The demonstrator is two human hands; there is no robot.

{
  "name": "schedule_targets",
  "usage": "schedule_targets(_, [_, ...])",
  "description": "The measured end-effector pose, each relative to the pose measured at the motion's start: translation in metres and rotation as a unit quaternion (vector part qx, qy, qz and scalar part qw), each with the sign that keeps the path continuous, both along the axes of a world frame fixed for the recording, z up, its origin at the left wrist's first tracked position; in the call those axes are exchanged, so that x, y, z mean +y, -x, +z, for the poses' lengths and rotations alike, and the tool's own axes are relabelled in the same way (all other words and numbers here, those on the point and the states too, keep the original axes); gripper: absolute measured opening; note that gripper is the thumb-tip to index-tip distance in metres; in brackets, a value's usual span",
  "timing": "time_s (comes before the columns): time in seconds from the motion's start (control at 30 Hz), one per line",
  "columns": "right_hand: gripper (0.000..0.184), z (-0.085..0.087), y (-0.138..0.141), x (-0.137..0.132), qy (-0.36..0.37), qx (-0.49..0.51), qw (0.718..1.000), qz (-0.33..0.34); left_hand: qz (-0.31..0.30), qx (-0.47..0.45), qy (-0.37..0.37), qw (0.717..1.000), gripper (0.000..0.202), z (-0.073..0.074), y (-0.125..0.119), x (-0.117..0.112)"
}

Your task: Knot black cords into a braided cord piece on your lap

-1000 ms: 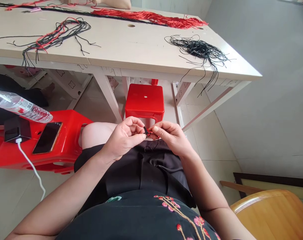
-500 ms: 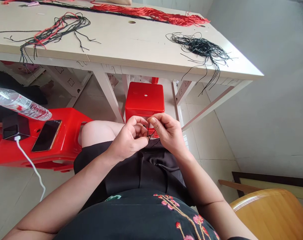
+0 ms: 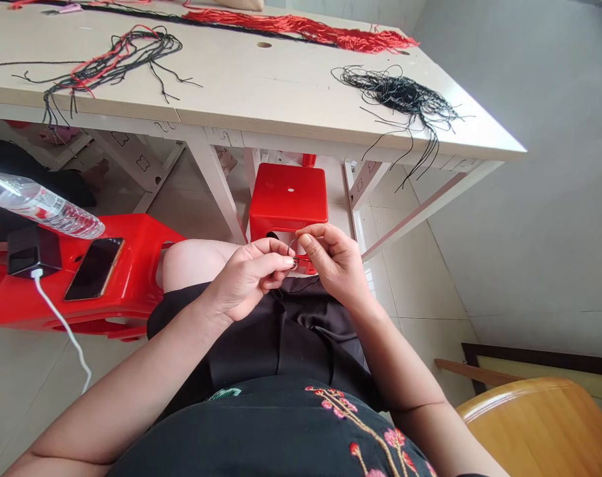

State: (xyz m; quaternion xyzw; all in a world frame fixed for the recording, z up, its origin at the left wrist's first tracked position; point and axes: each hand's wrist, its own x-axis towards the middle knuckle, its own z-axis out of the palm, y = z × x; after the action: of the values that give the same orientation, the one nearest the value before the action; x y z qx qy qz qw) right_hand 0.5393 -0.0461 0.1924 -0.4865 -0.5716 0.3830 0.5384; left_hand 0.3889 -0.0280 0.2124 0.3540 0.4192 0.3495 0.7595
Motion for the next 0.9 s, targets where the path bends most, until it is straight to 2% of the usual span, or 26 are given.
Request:
schedule_targets(0.2, [0.025, -0.0023, -0.0039, -0.0033, 0.058, 0.052, 0.996, 0.05, 0.03, -0.016, 0.023, 0.999, 0.012, 0.0017, 0.0, 0.0023])
schedule_targets(0.33, [0.022, -0.0026, -0.0068, -0.0064, 0.041, 0.065, 0.994, 0.077, 0.044, -0.006, 0.006, 0.999, 0.013, 0.0004, 0.0004, 0.004])
schedule_targets(0.43, [0.019, -0.0033, -0.0081, -0.0075, 0.025, 0.038, 0.994, 0.097, 0.045, 0.011, -0.013, 0.999, 0.013, 0.0007, 0.0011, 0.0044])
schedule_targets(0.6, [0.017, -0.0031, -0.008, -0.007, 0.034, 0.012, 0.997, 0.071, 0.057, 0.019, -0.044, 0.997, 0.013, 0.0016, 0.002, 0.0029])
schedule_targets(0.7, [0.017, -0.0027, -0.0064, -0.0061, 0.04, 0.03, 0.997, 0.063, 0.062, 0.028, -0.045, 0.997, 0.014, 0.0005, 0.0015, 0.002])
schedule_targets(0.8, [0.012, -0.0044, -0.0035, -0.0061, 0.024, 0.071, 0.994, 0.074, 0.061, 0.031, -0.049, 0.996, 0.015, -0.0008, 0.0002, 0.0015])
schedule_targets(0.9, [0.012, -0.007, -0.0006, -0.0075, -0.005, 0.045, 0.996, 0.077, 0.055, 0.027, -0.051, 0.997, 0.016, -0.0016, -0.0006, 0.0014])
